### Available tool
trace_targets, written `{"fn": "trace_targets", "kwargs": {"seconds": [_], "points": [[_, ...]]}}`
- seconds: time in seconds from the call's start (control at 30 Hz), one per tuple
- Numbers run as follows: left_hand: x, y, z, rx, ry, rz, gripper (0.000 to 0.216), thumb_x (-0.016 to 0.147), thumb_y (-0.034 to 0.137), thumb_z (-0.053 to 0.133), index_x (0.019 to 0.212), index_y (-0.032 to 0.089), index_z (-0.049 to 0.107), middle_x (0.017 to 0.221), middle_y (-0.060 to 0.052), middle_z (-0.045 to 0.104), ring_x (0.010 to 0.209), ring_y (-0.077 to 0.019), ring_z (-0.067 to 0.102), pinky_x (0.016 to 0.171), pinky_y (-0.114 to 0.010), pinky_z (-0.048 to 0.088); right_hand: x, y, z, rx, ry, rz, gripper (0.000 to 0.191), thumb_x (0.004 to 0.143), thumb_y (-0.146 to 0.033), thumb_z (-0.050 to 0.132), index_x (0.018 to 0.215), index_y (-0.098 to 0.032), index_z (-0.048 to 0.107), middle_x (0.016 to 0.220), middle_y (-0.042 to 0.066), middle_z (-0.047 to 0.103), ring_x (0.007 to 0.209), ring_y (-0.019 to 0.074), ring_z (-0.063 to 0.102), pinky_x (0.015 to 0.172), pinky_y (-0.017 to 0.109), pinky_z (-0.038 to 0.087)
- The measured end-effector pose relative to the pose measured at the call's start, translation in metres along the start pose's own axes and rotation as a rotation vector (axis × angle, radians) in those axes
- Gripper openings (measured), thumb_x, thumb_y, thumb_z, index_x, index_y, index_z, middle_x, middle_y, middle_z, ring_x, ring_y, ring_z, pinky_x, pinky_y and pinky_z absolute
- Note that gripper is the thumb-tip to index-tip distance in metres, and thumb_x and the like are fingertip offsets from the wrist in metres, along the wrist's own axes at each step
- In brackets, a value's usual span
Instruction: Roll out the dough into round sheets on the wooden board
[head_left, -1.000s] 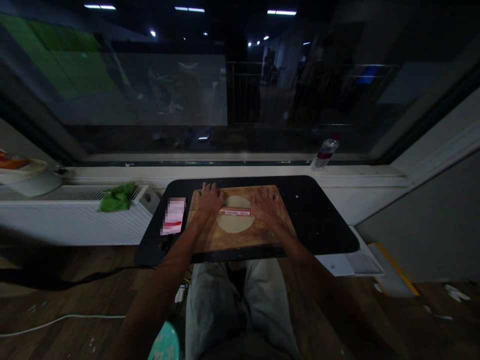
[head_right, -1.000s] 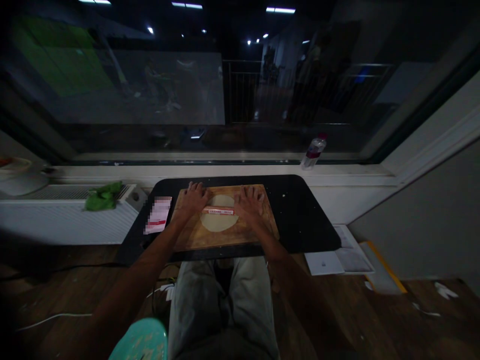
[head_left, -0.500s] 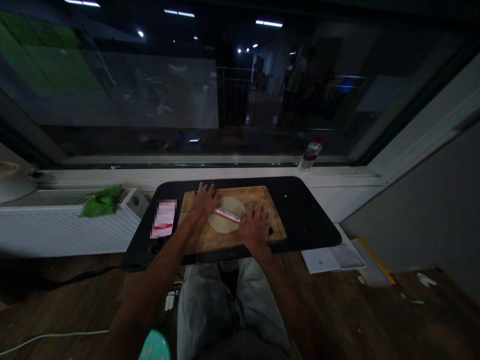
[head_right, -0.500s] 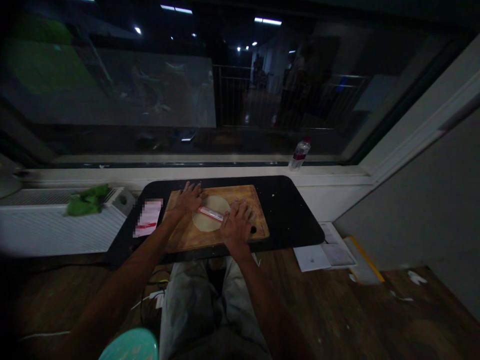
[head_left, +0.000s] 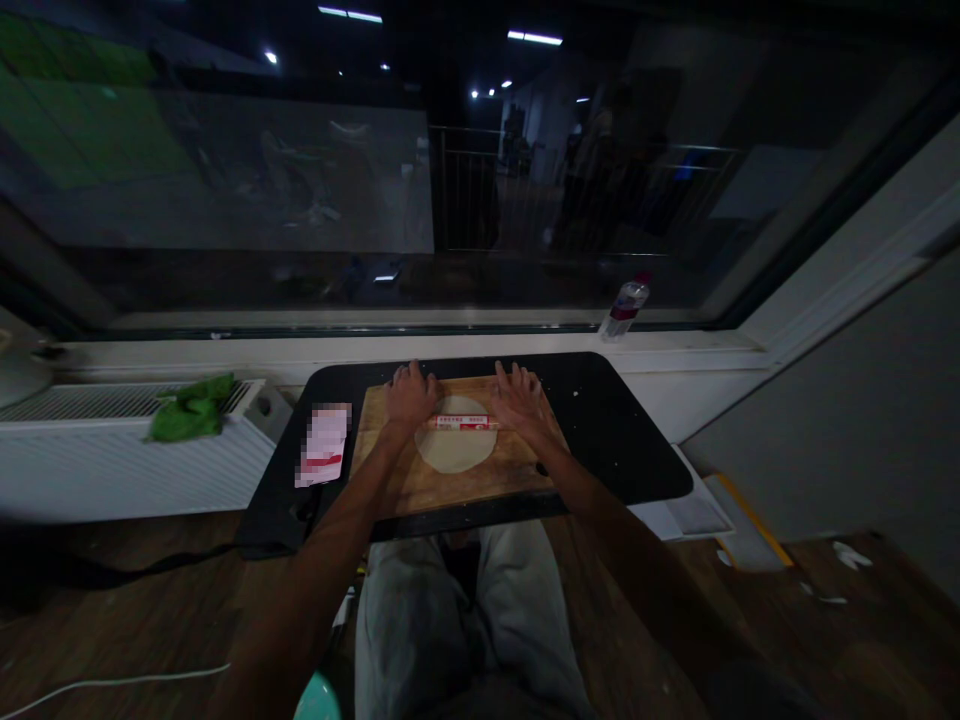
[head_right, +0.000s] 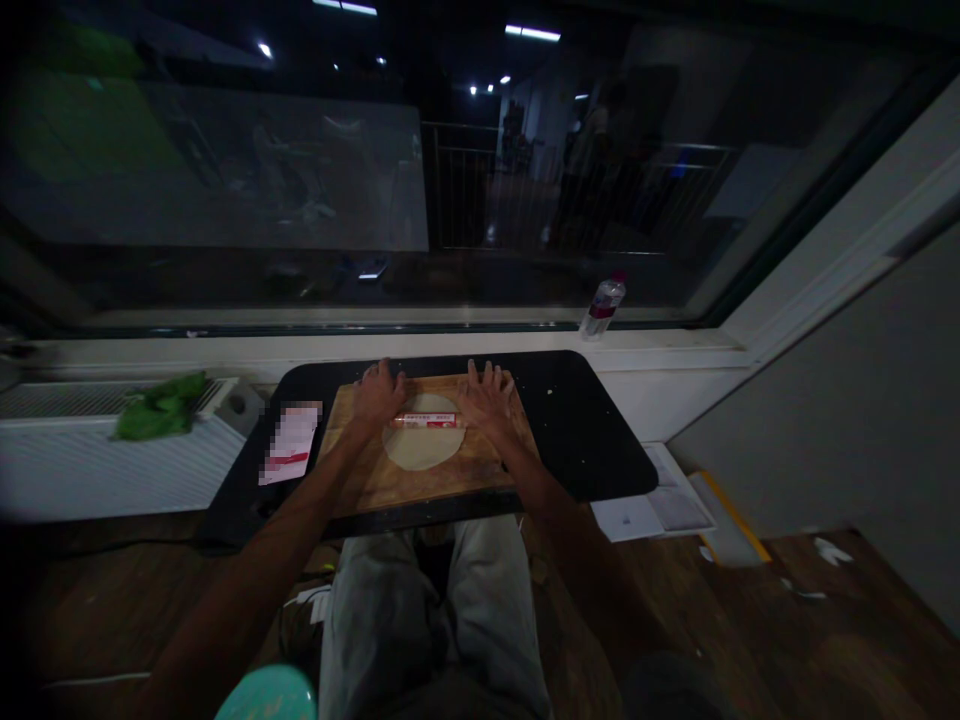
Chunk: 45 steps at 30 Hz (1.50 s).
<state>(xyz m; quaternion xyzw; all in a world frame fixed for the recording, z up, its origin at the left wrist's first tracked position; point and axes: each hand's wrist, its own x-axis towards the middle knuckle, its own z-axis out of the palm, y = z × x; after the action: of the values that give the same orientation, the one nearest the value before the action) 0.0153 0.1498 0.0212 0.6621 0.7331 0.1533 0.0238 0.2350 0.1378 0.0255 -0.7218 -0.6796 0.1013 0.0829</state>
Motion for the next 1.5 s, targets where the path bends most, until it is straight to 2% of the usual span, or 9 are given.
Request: {"fn": "trace_targets", "kwargs": {"seconds": [0.23,0.43,0.53,0.67,0.8,1.03,1.2,1.4,1.5], "points": [[-0.003,0.000,0.001,-0.007,-0.002,-0.028,0.054,0.116,0.039,0.044,0.157,0.006,0.057,0.148,-0.029,0.072,0.143,-0.0385,0.068,0.114,-0.047,0.057,0.000,0.002,0.003,-0.087,0.065,-0.069,0.067,0.122,-0.041,0.031,0.186,-0.022,0.030,0.192,0.021,0.026,0.179,0.0408,0.020,0.139,0.074,0.017],[-0.006,-0.002,0.007,0.033,0.000,0.018,0.062,0.115,0.038,0.043,0.167,0.006,0.052,0.161,-0.029,0.066,0.158,-0.0387,0.057,0.125,-0.052,0.050,-0.047,0.000,0.021,-0.126,0.120,0.011,0.068,0.120,-0.039,0.036,0.185,-0.020,0.033,0.190,0.020,0.032,0.177,0.0412,0.024,0.139,0.073,0.019],[-0.006,-0.004,0.009,0.049,-0.026,0.091,0.063,0.115,0.039,0.040,0.170,0.009,0.052,0.168,-0.026,0.062,0.169,-0.0387,0.044,0.131,-0.058,0.044,-0.073,-0.005,0.029,-0.110,0.241,0.010,0.070,0.119,-0.038,0.037,0.185,-0.018,0.033,0.187,0.023,0.037,0.175,0.0436,0.030,0.137,0.074,0.023],[-0.006,-0.007,0.010,0.035,-0.051,0.131,0.068,0.115,0.043,0.039,0.174,0.010,0.049,0.172,-0.025,0.060,0.170,-0.0397,0.043,0.131,-0.061,0.044,-0.095,-0.011,0.034,-0.113,0.322,0.005,0.067,0.119,-0.039,0.035,0.182,-0.017,0.041,0.182,0.023,0.046,0.170,0.0430,0.039,0.138,0.070,0.025],[-0.006,-0.008,0.009,0.030,-0.053,0.127,0.068,0.115,0.043,0.040,0.174,0.010,0.048,0.172,-0.025,0.059,0.169,-0.0403,0.043,0.131,-0.064,0.043,-0.084,-0.008,0.031,-0.096,0.316,0.014,0.066,0.120,-0.039,0.033,0.181,-0.017,0.044,0.182,0.022,0.046,0.171,0.0423,0.038,0.139,0.069,0.024],[-0.007,-0.003,0.003,0.048,-0.010,0.114,0.063,0.115,0.037,0.039,0.172,0.011,0.051,0.166,-0.026,0.063,0.157,-0.0394,0.057,0.126,-0.059,0.049,-0.018,0.001,0.010,-0.020,0.123,0.043,0.068,0.121,-0.043,0.024,0.185,-0.021,0.033,0.188,0.019,0.036,0.176,0.0403,0.028,0.139,0.070,0.022],[-0.008,0.000,0.000,0.035,0.007,0.110,0.060,0.116,0.036,0.039,0.168,0.011,0.053,0.162,-0.026,0.065,0.153,-0.0389,0.059,0.124,-0.057,0.052,0.015,-0.002,-0.004,0.027,0.089,-0.002,0.071,0.123,-0.051,0.017,0.187,-0.023,0.027,0.189,0.019,0.034,0.176,0.0399,0.027,0.138,0.074,0.021],[-0.010,-0.001,0.002,0.050,-0.047,0.108,0.064,0.116,0.039,0.040,0.171,0.008,0.051,0.166,-0.028,0.062,0.161,-0.0415,0.052,0.128,-0.060,0.048,-0.003,-0.001,0.003,-0.058,0.107,0.013,0.070,0.122,-0.047,0.022,0.188,-0.022,0.022,0.190,0.020,0.031,0.177,0.0389,0.023,0.139,0.072,0.018],[-0.010,-0.001,0.005,0.082,-0.098,0.118,0.070,0.116,0.045,0.038,0.176,0.009,0.046,0.174,-0.027,0.055,0.170,-0.0436,0.040,0.134,-0.065,0.040,-0.027,0.001,0.013,-0.101,0.100,0.030,0.070,0.118,-0.040,0.034,0.185,-0.020,0.033,0.190,0.020,0.030,0.178,0.0399,0.022,0.140,0.071,0.017]]}}
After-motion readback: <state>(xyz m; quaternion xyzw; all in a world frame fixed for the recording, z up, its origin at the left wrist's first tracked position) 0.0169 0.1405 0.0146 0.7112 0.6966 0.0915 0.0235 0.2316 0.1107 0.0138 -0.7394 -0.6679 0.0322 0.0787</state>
